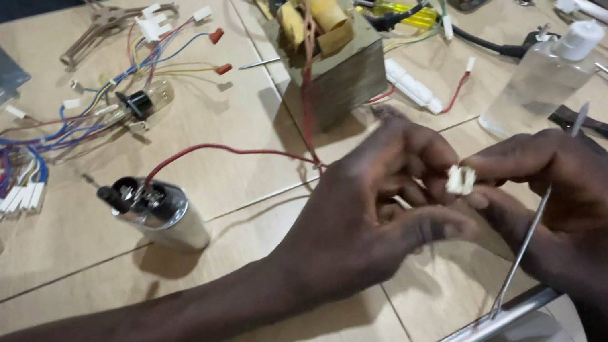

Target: The person is troubleshooting and repairing electrical components of an appliance, specifically connecting and disconnecting wires from a transformer and capacitor using pliers and a probe.

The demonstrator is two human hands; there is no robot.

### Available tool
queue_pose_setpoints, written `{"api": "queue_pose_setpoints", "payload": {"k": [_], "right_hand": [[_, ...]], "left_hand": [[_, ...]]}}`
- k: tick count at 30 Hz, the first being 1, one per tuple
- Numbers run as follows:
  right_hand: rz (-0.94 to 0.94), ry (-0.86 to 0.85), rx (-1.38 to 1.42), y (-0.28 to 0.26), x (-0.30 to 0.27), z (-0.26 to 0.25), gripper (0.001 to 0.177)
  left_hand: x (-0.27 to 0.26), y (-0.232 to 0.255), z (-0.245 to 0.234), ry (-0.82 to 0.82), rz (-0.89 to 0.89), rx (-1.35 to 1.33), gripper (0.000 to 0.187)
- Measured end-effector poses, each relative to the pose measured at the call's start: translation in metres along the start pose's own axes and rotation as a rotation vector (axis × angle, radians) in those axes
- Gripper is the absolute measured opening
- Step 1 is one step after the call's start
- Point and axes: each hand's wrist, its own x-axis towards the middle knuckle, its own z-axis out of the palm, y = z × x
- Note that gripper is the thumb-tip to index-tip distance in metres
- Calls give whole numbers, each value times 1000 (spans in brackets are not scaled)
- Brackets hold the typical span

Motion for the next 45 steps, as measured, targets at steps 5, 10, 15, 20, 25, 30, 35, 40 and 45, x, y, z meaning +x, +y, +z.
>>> {"api": "queue_pose_setpoints", "payload": {"k": [5, 10, 15, 20, 25, 30, 35, 40, 45], "right_hand": [[-29, -88, -51, 0, 2, -4, 19], [158, -44, 228, 6, 4, 0, 24], [268, 147, 438, 15, 4, 2, 77], [206, 267, 432, 4, 4, 4, 22], [200, 142, 269, -7, 8, -3, 15], [89, 200, 335, 0, 7, 4, 31], [-35, 142, 188, -7, 10, 1, 35], [-73, 99, 183, -13, 13, 1, 32], [-107, 49, 193, -6, 13, 2, 29]], "left_hand": [[3, -1, -2, 39, -27, -64, 25], [1, 9, 1, 75, -36, -215, 32], [-1, 8, -1, 40, -28, -8, 23], [0, 2, 0, 3, -93, -39, 21], [0, 0, -2, -12, -66, 22, 17], [3, -6, 1, -2, -101, 143, 18], [3, -8, 1, -12, -63, 124, 14], [3, -10, 2, -12, -80, 112, 12], [3, -6, 2, -10, -79, 104, 11]]}}
